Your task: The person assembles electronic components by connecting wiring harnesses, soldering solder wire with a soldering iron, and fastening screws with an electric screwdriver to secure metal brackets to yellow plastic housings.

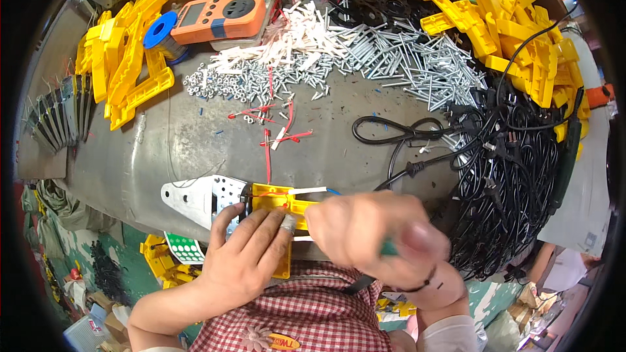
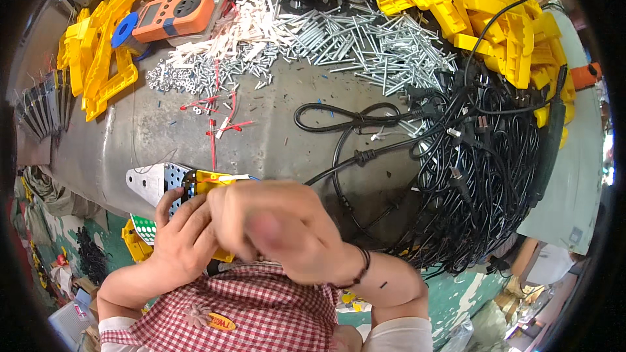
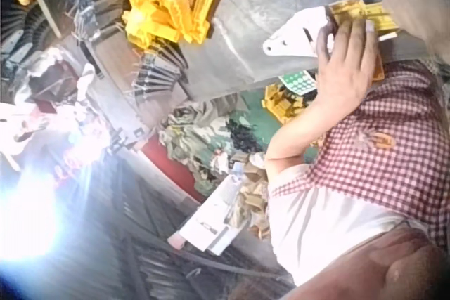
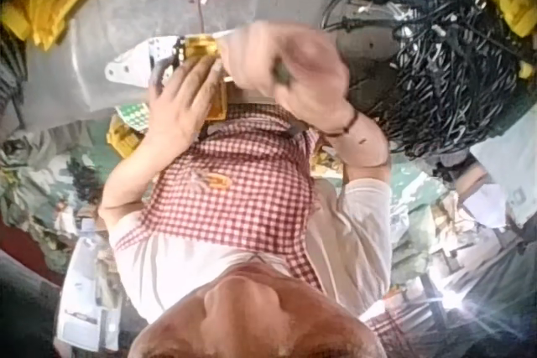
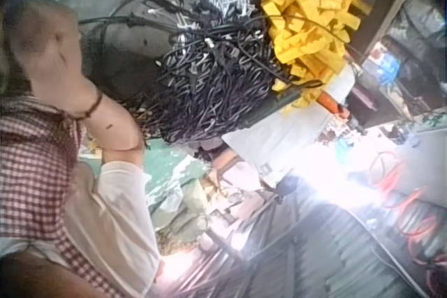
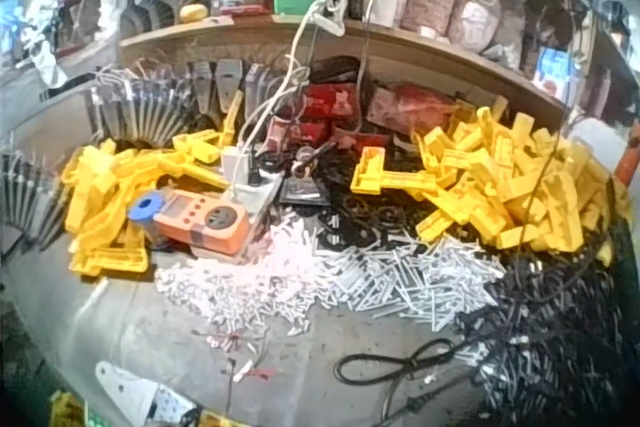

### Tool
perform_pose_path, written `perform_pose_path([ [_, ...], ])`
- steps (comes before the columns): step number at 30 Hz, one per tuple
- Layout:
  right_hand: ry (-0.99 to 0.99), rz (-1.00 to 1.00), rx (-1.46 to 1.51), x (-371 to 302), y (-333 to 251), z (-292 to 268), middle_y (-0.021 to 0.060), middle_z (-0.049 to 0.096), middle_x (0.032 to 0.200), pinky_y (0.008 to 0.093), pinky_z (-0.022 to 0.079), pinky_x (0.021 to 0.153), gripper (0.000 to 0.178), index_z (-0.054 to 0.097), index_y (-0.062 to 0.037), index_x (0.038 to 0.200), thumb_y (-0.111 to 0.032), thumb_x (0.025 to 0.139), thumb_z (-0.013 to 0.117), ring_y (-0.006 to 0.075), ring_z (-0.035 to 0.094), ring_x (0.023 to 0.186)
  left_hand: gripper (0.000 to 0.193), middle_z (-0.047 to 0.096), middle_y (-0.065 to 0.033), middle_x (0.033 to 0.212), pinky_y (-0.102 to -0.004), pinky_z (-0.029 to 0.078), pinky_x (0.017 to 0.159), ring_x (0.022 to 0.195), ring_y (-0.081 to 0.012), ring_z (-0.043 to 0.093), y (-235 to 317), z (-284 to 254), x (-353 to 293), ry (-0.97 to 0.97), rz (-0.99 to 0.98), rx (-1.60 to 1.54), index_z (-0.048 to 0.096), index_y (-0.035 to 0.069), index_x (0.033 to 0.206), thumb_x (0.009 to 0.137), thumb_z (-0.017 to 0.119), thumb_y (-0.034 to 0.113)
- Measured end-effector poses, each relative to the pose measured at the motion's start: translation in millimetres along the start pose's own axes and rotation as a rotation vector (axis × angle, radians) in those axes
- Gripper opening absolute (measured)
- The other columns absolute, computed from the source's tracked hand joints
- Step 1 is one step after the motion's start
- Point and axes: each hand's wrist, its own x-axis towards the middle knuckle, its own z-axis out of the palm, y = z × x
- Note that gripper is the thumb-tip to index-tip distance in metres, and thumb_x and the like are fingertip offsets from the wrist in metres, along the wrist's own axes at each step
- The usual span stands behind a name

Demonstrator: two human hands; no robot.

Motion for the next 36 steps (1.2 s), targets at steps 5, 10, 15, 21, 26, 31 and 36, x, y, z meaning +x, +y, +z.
perform_pose_path([
  [5, 0.002, -0.001, 0.006, 2.5, 14.8, -2.9, 0.0021, 0.040, 0.062, 0.0281, 0.032, 0.054, 0.043, 0.043, -0.0032, 0.066, -0.032, 0.097, 0.034, 0.0126, 0.038, 0.057, 0.033, 0.058, -0.0124, 0.111, -0.0454, 0.036, 0.092, 0.101, -0.0224, 0.054, -0.9, 1.3, 1.1, 0.017, 0.028, 0.000, 0.058, 0.002, 0.104, 0.074, 0.052, 0.016],
  [10, 0.095, 0.218, -0.283, 21.7, 4.0, 18.5, 0.0079, 0.047, 0.068, 0.0285, 0.034, 0.060, 0.051, 0.049, 0.0001, 0.074, -0.044, 0.095, 0.034, 0.0152, 0.040, 0.062, 0.032, 0.058, -0.0143, 0.108, -0.0446, 0.038, 0.091, 0.099, -0.0238, 0.056, -4.5, -2.4, 2.6, -0.005, 0.068, -0.029, 0.059, 0.001, 0.100, 0.072, 0.053, 0.017],
  [15, 0.144, 0.081, -0.572, 26.3, 11.8, 28.0, 0.0094, 0.048, 0.084, 0.0273, 0.035, 0.066, 0.054, 0.048, -0.0002, 0.086, -0.052, 0.093, 0.032, 0.0154, 0.044, 0.073, 0.033, 0.058, -0.0111, 0.099, -0.0441, 0.038, 0.090, 0.097, -0.0220, 0.056, -3.3, -5.1, 3.8, -0.006, 0.039, -0.093, 0.059, 0.002, 0.100, 0.072, 0.054, 0.017],
  [21, 0.006, 0.286, -0.306, 28.5, 1.4, 22.1, 0.0087, 0.046, 0.077, 0.0309, 0.036, 0.068, 0.043, 0.044, -0.0020, 0.078, -0.039, 0.096, 0.031, 0.0165, 0.041, 0.072, 0.030, 0.059, -0.0091, 0.097, -0.0427, 0.041, 0.086, 0.094, -0.0229, 0.056, -11.8, -6.0, 4.9, 0.118, 0.082, -0.150, 0.060, 0.004, 0.093, 0.066, 0.058, 0.017],
  [26, -0.100, 0.178, -0.479, 39.8, 7.9, 11.8, 0.0116, 0.049, 0.081, 0.0311, 0.040, 0.069, 0.023, 0.047, 0.0037, 0.082, -0.016, 0.091, 0.039, 0.0199, 0.048, 0.075, 0.034, 0.060, -0.0086, 0.091, -0.0390, 0.049, 0.070, 0.090, -0.0279, 0.057, -35.7, -62.1, 33.4, 0.283, -0.007, -0.515, 0.062, 0.005, 0.087, 0.055, 0.071, 0.014],
  [31, -0.031, 0.404, -0.454, 34.8, -3.3, 13.6, 0.0105, 0.051, 0.082, 0.0307, 0.041, 0.070, 0.026, 0.050, 0.0011, 0.086, -0.024, 0.089, 0.046, 0.0176, 0.049, 0.077, 0.033, 0.063, -0.0172, 0.076, -0.0349, 0.054, 0.057, 0.068, -0.0295, 0.065, -19.9, -38.2, 87.6, 0.534, 0.260, -0.811, 0.061, -0.003, 0.076, 0.075, 0.058, 0.030],
  [36, 0.003, 0.543, -0.368, 37.7, 8.3, -0.9, 0.0095, 0.054, 0.082, 0.0302, 0.042, 0.072, 0.031, 0.053, -0.0015, 0.090, -0.032, 0.087, 0.052, 0.0152, 0.049, 0.078, 0.048, 0.060, -0.0189, 0.087, -0.0352, 0.053, 0.063, 0.073, -0.0261, 0.062, -30.7, -30.7, 94.4, 0.358, 0.216, -0.841, 0.059, -0.003, 0.092, 0.076, 0.061, 0.041],
])
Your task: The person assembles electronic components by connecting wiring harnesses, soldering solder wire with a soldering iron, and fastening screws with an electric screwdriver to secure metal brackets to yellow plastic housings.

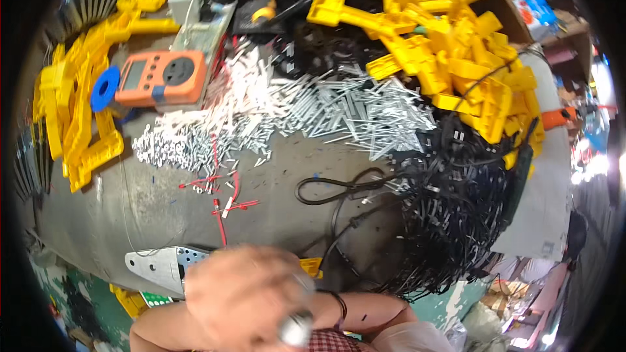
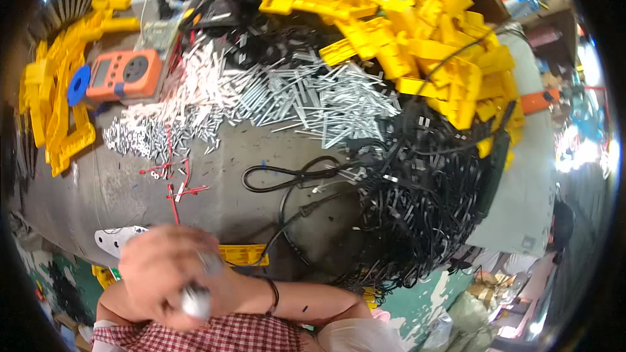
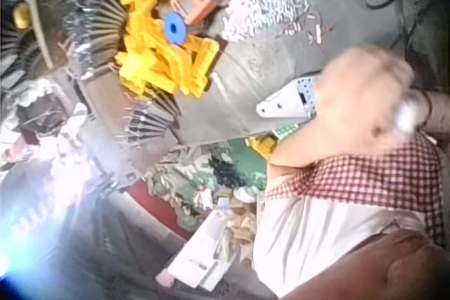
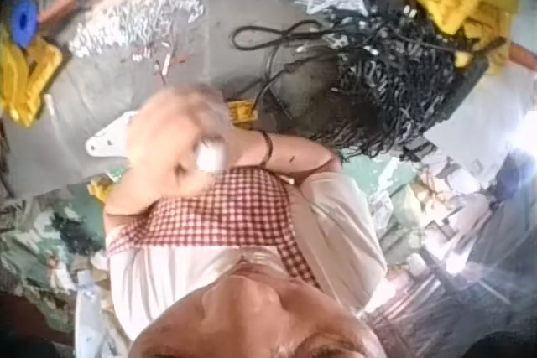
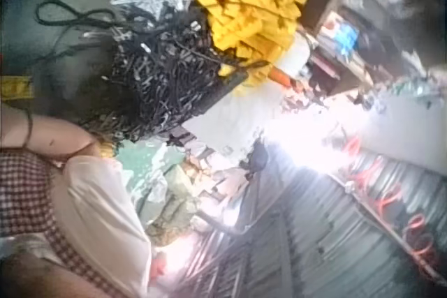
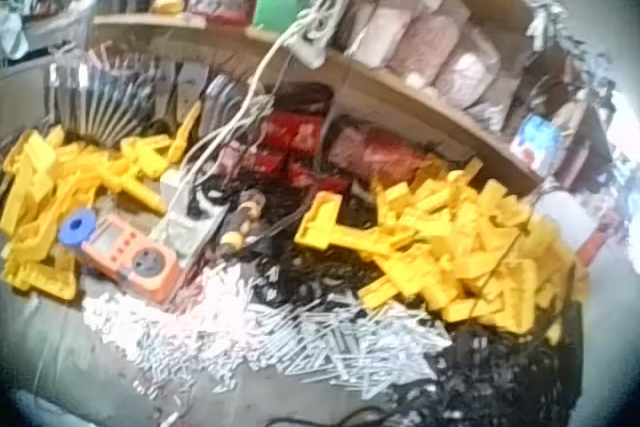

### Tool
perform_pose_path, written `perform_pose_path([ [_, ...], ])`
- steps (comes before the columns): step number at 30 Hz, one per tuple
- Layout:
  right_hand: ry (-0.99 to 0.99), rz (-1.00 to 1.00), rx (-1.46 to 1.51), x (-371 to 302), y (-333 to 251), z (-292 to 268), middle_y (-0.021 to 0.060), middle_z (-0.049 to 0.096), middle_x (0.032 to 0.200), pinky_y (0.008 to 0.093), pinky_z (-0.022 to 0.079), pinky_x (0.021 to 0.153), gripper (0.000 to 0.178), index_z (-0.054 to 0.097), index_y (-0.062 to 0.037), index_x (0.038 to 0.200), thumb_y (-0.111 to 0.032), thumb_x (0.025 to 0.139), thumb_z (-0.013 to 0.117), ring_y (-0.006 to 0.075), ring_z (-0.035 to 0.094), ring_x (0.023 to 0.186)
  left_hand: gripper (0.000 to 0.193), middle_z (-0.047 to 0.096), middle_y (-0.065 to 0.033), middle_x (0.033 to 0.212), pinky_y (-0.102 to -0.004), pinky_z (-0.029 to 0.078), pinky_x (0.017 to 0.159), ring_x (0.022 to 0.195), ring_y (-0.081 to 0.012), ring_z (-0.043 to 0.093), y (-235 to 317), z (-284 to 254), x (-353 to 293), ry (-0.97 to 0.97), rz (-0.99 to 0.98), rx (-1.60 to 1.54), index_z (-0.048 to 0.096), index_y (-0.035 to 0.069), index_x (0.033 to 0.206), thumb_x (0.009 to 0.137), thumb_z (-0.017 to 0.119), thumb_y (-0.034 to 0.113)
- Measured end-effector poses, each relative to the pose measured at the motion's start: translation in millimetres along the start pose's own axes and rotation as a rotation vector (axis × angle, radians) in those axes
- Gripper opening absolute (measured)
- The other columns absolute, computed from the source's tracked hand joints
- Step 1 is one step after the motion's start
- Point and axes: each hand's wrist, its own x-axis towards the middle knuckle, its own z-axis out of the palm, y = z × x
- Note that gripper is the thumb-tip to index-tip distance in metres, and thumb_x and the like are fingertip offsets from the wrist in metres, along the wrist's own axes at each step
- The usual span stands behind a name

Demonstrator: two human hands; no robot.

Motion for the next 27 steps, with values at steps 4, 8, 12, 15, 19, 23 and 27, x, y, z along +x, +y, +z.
perform_pose_path([
  [4, 0.016, -0.321, 0.189, -2.2, -2.0, -18.9, 0.0099, 0.055, 0.086, 0.0303, 0.042, 0.073, 0.034, 0.055, -0.0021, 0.094, -0.035, 0.087, 0.054, 0.0154, 0.050, 0.081, 0.082, 0.030, -0.0152, 0.128, -0.0409, 0.041, 0.085, 0.104, -0.0202, 0.045, -3.7, 5.2, -38.8, 0.219, -0.192, 0.326, 0.040, 0.002, 0.116, 0.064, 0.070, 0.058],
  [8, 0.848, -0.543, -0.539, -7.1, -30.4, -77.3, 0.0125, 0.054, 0.095, 0.0329, 0.042, 0.079, 0.022, 0.054, -0.0014, 0.102, -0.018, 0.087, 0.055, 0.0224, 0.052, 0.088, 0.072, 0.051, -0.0090, 0.097, -0.0397, 0.040, 0.065, 0.080, -0.0230, 0.050, 12.8, 26.2, -71.1, -0.136, -0.010, 0.365, 0.046, 0.007, 0.111, 0.058, 0.081, 0.040],
  [12, 0.732, -0.185, -1.239, -84.8, 5.9, -88.9, 0.0130, 0.054, 0.103, 0.0384, 0.039, 0.090, 0.029, 0.054, -0.0024, 0.104, -0.011, 0.077, 0.062, 0.0286, 0.052, 0.098, 0.056, 0.056, -0.0078, 0.087, -0.0337, 0.043, 0.057, 0.069, -0.0236, 0.054, -1.1, 43.9, -66.0, -0.173, -0.121, 0.485, 0.051, 0.007, 0.108, 0.060, 0.075, 0.019],
  [15, 0.578, 0.031, -1.610, -109.7, 29.0, -80.3, 0.0097, 0.056, 0.100, 0.0416, 0.038, 0.092, 0.029, 0.058, -0.0046, 0.098, -0.009, 0.070, 0.067, 0.0266, 0.053, 0.096, 0.064, 0.055, -0.0118, 0.084, -0.0357, 0.044, 0.054, 0.067, -0.0268, 0.054, 1.4, 41.2, -62.8, -0.252, -0.249, 0.431, 0.043, 0.005, 0.116, 0.060, 0.075, 0.002],
  [19, 0.561, -0.352, -1.234, -100.7, 21.0, -54.5, 0.0054, 0.058, 0.090, 0.0364, 0.039, 0.085, 0.019, 0.059, -0.0052, 0.089, -0.006, 0.071, 0.065, 0.0209, 0.057, 0.084, 0.071, 0.057, -0.0171, 0.089, -0.0310, 0.049, 0.068, 0.081, -0.0243, 0.060, 3.9, 36.0, -72.6, -0.168, -0.406, 0.248, 0.027, -0.001, 0.128, 0.069, 0.066, -0.005],
  [23, 0.520, -0.338, -1.174, -82.9, 43.4, -60.3, 0.0063, 0.056, 0.089, 0.0335, 0.039, 0.077, 0.018, 0.057, -0.0049, 0.088, -0.006, 0.071, 0.064, 0.0219, 0.055, 0.085, 0.035, 0.062, -0.0106, 0.077, -0.0332, 0.050, 0.053, 0.061, -0.0269, 0.062, 5.0, 41.3, -72.7, 0.031, -0.489, 0.247, 0.055, 0.002, 0.098, 0.065, 0.065, 0.004],
  [27, 0.495, -0.272, -1.206, -86.1, 42.5, -65.9, 0.0068, 0.053, 0.085, 0.0337, 0.039, 0.073, 0.017, 0.056, -0.0050, 0.087, -0.007, 0.072, 0.064, 0.0228, 0.053, 0.083, 0.042, 0.058, -0.0154, 0.098, -0.0323, 0.052, 0.056, 0.067, -0.0241, 0.062, 16.0, 27.4, -57.2, -0.208, -0.590, 0.242, 0.056, 0.006, 0.105, 0.064, 0.064, 0.005],
])
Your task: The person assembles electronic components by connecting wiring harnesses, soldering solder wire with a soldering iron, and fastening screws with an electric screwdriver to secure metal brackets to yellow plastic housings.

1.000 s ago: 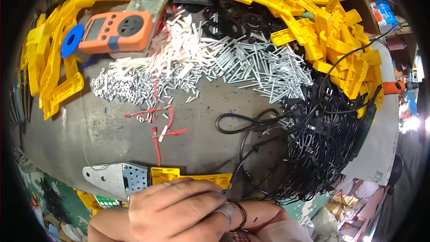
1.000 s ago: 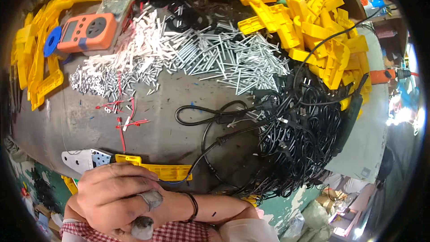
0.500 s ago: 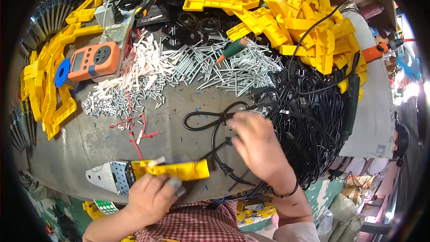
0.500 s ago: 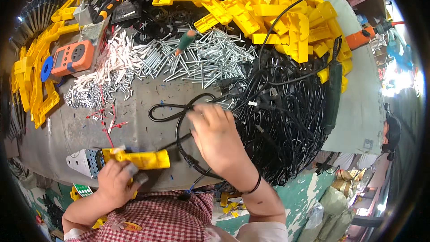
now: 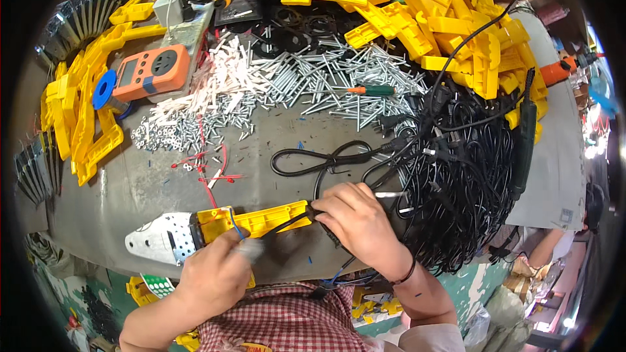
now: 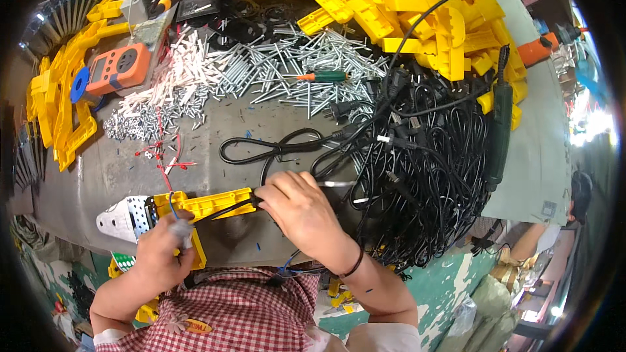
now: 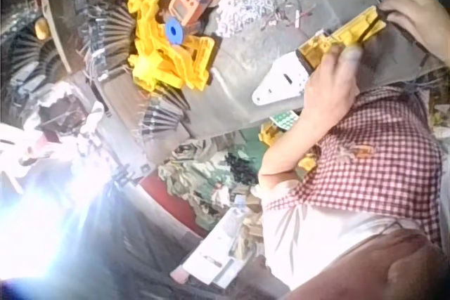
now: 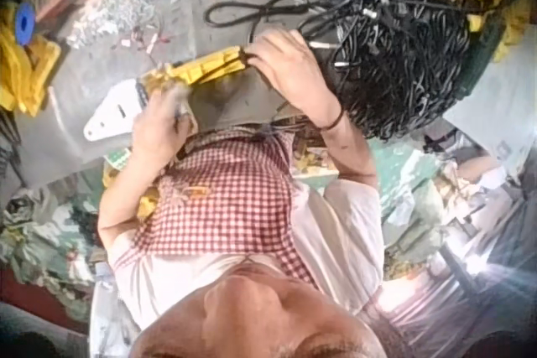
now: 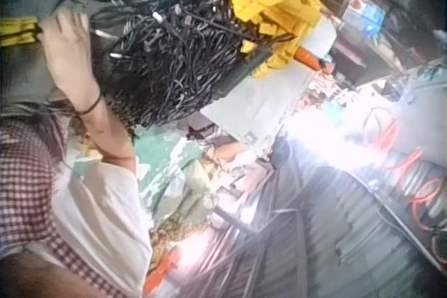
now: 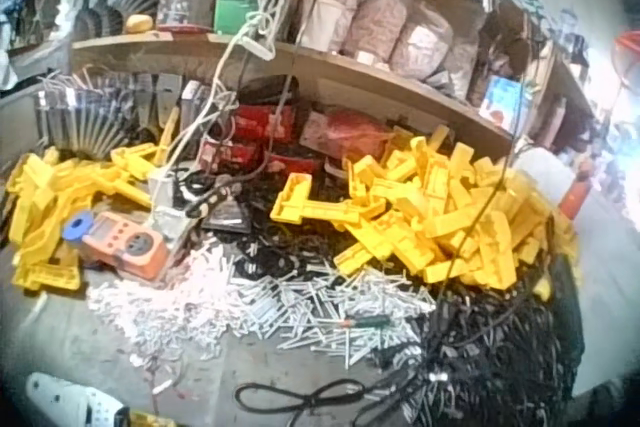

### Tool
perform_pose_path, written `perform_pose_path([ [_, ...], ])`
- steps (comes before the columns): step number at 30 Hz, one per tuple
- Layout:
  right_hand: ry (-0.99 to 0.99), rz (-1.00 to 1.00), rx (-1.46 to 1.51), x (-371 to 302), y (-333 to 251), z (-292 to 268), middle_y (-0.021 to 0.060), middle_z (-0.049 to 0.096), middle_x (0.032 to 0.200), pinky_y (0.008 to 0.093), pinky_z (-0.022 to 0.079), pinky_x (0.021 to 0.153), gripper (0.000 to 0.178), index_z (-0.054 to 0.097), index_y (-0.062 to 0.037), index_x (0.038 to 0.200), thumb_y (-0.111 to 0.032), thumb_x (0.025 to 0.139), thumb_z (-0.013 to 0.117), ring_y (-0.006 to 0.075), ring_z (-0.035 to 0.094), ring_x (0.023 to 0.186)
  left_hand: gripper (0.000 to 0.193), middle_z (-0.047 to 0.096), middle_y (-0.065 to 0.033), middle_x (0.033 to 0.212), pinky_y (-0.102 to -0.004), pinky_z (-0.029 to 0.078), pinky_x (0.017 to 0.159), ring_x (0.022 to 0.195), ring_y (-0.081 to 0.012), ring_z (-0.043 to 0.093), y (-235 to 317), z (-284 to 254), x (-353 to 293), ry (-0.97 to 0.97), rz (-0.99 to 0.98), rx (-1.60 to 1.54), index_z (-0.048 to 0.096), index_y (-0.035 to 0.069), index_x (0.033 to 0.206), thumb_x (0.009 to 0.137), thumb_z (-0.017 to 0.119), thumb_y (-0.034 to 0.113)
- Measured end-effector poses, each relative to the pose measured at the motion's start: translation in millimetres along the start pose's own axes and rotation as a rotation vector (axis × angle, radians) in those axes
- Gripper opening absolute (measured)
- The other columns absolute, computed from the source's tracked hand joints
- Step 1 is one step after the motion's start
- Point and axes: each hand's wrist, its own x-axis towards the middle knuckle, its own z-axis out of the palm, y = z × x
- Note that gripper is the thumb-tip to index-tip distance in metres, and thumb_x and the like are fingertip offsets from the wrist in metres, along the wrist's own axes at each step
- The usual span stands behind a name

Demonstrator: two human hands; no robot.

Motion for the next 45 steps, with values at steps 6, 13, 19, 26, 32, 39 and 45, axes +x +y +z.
perform_pose_path([
  [6, -0.127, -0.009, -0.048, -3.4, -3.6, -2.1, 0.0044, 0.052, 0.081, 0.0338, 0.039, 0.071, 0.017, 0.058, -0.0054, 0.087, -0.010, 0.072, 0.065, 0.0212, 0.052, 0.081, 0.053, 0.052, -0.0178, 0.101, -0.0318, 0.052, 0.062, 0.078, -0.0246, 0.059, 1.8, -6.1, 5.5, -0.158, 0.278, 0.506, 0.052, -0.004, 0.118, 0.066, 0.057, 0.005],
  [13, -0.160, -0.026, 0.102, 17.0, -42.2, 10.2, 0.0108, 0.052, 0.101, 0.0367, 0.045, 0.076, 0.027, 0.054, -0.0030, 0.104, -0.007, 0.077, 0.059, 0.0260, 0.055, 0.091, 0.042, 0.048, -0.0154, 0.096, -0.0276, 0.051, 0.060, 0.074, -0.0216, 0.056, 3.9, -4.8, 9.3, -0.153, 0.280, 0.540, 0.055, -0.007, 0.107, 0.068, 0.055, 0.009],
  [19, -0.094, -0.088, 0.175, 25.4, -42.6, 42.1, 0.0087, 0.051, 0.092, 0.0375, 0.051, 0.065, 0.027, 0.057, -0.0086, 0.101, -0.006, 0.074, 0.059, 0.0275, 0.058, 0.083, 0.042, 0.046, -0.0163, 0.122, -0.0381, 0.043, 0.079, 0.096, -0.0248, 0.051, 11.2, -14.9, 9.1, 0.122, 0.329, 0.604, 0.053, -0.001, 0.108, 0.068, 0.054, 0.011],
  [26, -0.164, -0.094, -0.079, 32.6, -58.5, 46.5, 0.0060, 0.048, 0.084, 0.0321, 0.051, 0.057, 0.042, 0.057, -0.0161, 0.115, -0.007, 0.073, 0.056, 0.0214, 0.058, 0.074, 0.029, 0.055, -0.0152, 0.109, -0.0437, 0.039, 0.089, 0.097, -0.0241, 0.056, -7.1, -2.3, -30.6, 0.101, 0.329, 0.609, 0.059, 0.000, 0.093, 0.067, 0.056, 0.012],
  [32, -0.170, -0.201, -0.145, 45.4, -64.5, 41.1, 0.0061, 0.049, 0.085, 0.0340, 0.050, 0.061, 0.039, 0.056, -0.0081, 0.113, -0.008, 0.073, 0.054, 0.0224, 0.057, 0.073, 0.027, 0.055, -0.0148, 0.107, -0.0509, 0.033, 0.094, 0.093, -0.0218, 0.058, -2.4, 3.2, -26.1, 0.011, 0.278, 0.704, 0.060, 0.001, 0.093, 0.069, 0.055, 0.014],
  [39, -0.666, -0.249, 0.079, 88.1, -39.3, 29.0, 0.0150, 0.055, 0.091, 0.0396, 0.048, 0.071, 0.028, 0.058, -0.0074, 0.107, -0.012, 0.081, 0.050, 0.0315, 0.058, 0.082, 0.037, 0.053, -0.0210, 0.111, -0.0496, 0.030, 0.096, 0.108, -0.0304, 0.050, -1.2, -2.9, -34.8, -0.036, 0.308, 0.726, 0.058, -0.002, 0.099, 0.071, 0.054, 0.023],
  [45, 0.636, -0.293, -0.720, 247.7, 108.3, -30.5, 0.0166, 0.055, 0.090, 0.0412, 0.044, 0.071, 0.017, 0.056, 0.0000, 0.093, -0.006, 0.081, 0.047, 0.0310, 0.053, 0.087, 0.049, 0.050, -0.0238, 0.118, -0.0454, 0.031, 0.095, 0.112, -0.0323, 0.049, -2.4, -1.6, -43.3, -0.103, 0.340, 0.747, 0.057, -0.003, 0.101, 0.068, 0.059, 0.032],
])
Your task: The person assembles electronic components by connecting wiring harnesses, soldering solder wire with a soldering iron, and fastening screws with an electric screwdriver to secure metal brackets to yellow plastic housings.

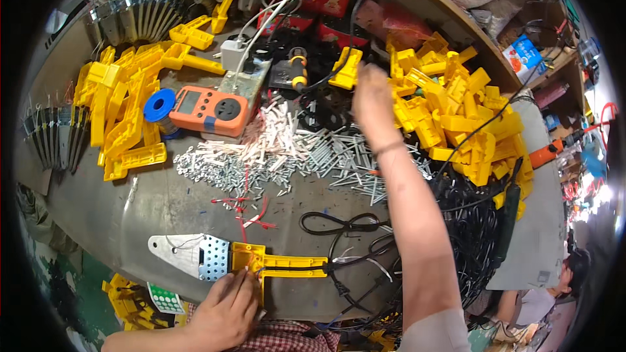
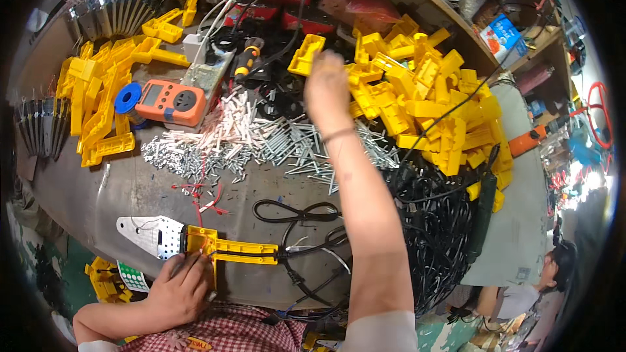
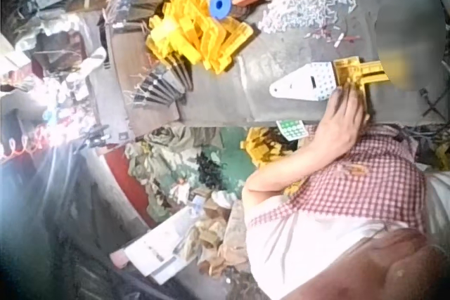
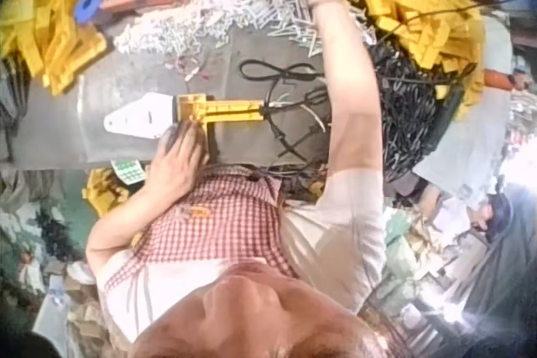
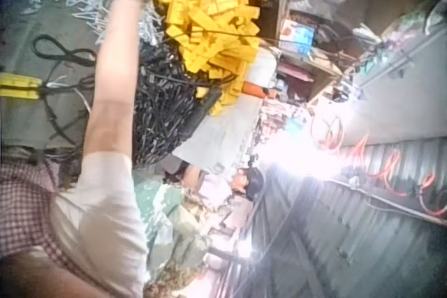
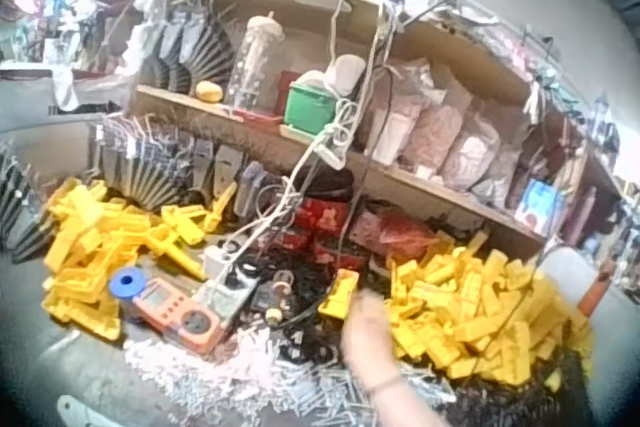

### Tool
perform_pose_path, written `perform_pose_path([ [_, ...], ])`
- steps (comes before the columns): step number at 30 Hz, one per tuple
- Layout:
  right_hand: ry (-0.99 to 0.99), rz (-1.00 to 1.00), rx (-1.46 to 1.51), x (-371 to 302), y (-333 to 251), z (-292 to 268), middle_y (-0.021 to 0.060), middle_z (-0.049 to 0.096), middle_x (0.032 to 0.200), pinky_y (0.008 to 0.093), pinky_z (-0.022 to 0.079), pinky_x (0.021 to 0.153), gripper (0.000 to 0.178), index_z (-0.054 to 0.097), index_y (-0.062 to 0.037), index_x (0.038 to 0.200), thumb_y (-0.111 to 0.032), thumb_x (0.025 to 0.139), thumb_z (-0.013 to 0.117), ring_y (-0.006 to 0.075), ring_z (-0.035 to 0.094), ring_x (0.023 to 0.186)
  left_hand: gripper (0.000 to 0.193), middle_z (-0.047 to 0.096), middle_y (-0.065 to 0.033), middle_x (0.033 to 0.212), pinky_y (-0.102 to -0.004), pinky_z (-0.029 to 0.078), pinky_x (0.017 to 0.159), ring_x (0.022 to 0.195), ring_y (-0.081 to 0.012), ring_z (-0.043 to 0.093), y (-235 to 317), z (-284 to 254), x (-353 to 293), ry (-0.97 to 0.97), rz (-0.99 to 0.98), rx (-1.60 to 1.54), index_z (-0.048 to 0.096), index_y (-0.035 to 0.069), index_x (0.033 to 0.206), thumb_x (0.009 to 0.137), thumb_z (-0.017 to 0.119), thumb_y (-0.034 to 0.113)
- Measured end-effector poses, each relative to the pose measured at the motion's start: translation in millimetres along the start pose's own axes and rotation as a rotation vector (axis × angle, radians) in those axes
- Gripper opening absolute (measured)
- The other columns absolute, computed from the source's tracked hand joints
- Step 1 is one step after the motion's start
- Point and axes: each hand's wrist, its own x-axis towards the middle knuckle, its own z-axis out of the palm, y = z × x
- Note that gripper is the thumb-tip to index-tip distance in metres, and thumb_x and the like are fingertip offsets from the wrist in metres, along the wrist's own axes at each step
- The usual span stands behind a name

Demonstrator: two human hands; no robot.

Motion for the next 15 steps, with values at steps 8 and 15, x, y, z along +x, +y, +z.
perform_pose_path([
  [8, -0.451, 0.067, 0.337, -18.8, -16.8, -95.9, 0.0176, 0.055, 0.099, 0.0381, 0.040, 0.087, 0.036, 0.059, -0.0010, 0.106, -0.007, 0.070, 0.057, 0.0326, 0.051, 0.098, 0.049, 0.050, -0.0214, 0.118, -0.0388, 0.033, 0.095, 0.113, -0.0297, 0.048, -7.1, 0.1, 4.9, -0.028, -0.039, -0.025, 0.054, -0.005, 0.107, 0.074, 0.050, 0.031],
  [15, -0.833, 0.447, 0.382, -87.4, -91.4, -162.8, 0.0177, 0.062, 0.096, 0.0346, 0.049, 0.075, 0.046, 0.045, 0.0005, 0.117, -0.010, 0.076, 0.064, 0.0321, 0.062, 0.086, 0.042, 0.051, -0.0218, 0.117, -0.0372, 0.035, 0.086, 0.113, -0.0290, 0.049, -5.3, 6.1, 2.5, 0.004, -0.031, 0.000, 0.056, -0.005, 0.105, 0.074, 0.048, 0.023],
])
